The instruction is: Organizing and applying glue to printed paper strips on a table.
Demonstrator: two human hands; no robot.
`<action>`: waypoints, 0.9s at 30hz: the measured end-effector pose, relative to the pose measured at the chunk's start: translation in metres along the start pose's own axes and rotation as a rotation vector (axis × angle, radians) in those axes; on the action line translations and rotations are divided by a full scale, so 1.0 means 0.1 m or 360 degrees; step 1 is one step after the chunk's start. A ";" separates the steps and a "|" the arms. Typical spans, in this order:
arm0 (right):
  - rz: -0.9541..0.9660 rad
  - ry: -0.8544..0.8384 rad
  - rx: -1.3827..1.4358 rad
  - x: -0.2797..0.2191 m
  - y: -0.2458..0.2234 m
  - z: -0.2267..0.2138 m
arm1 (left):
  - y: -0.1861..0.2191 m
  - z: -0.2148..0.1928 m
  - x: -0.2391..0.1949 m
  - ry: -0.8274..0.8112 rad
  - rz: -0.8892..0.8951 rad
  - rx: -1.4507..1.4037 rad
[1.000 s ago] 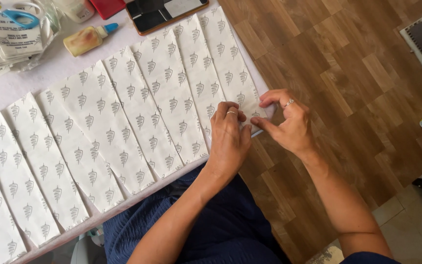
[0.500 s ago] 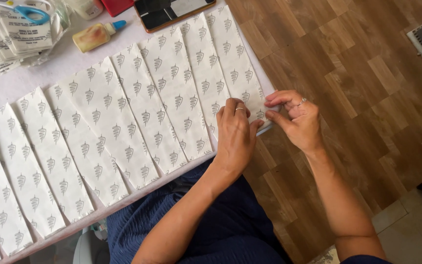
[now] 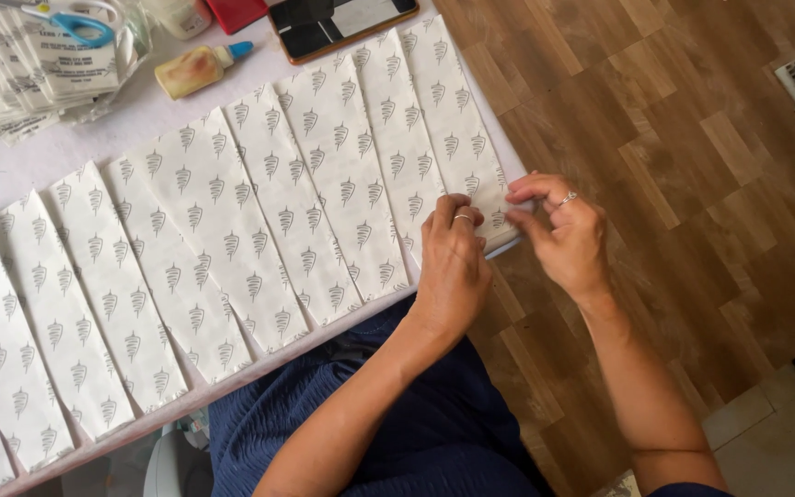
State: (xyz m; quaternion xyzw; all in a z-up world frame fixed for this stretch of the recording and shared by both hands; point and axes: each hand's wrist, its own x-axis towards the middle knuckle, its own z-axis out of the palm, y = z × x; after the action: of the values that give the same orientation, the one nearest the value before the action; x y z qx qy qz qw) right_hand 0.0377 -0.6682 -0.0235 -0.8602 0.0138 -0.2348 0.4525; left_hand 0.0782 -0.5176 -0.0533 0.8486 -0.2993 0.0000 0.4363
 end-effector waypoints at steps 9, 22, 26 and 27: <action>-0.0405 -0.0095 -0.0251 -0.04 -0.45 0.05 | 0.05 -0.59 -0.37 0.0312 0.0426 -0.0028; -0.0718 -0.0340 -0.0103 -0.10 -0.32 0.27 | -0.17 -0.70 -0.51 0.0388 0.0567 0.0225; -0.0717 -0.0335 -0.0067 -0.10 -0.32 0.23 | -0.23 -0.65 -0.54 0.0405 0.0593 0.0219; -0.0714 -0.0341 -0.0073 -0.10 -0.32 0.22 | -0.22 -0.65 -0.54 0.0395 0.0616 0.0226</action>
State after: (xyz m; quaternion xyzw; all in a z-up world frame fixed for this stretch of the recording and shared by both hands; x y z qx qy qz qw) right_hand 0.0315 -0.6297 -0.0126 -0.8717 -0.2204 -0.2364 0.3684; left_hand 0.0622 -0.4319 -0.0437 0.7975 -0.3996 0.2089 0.4010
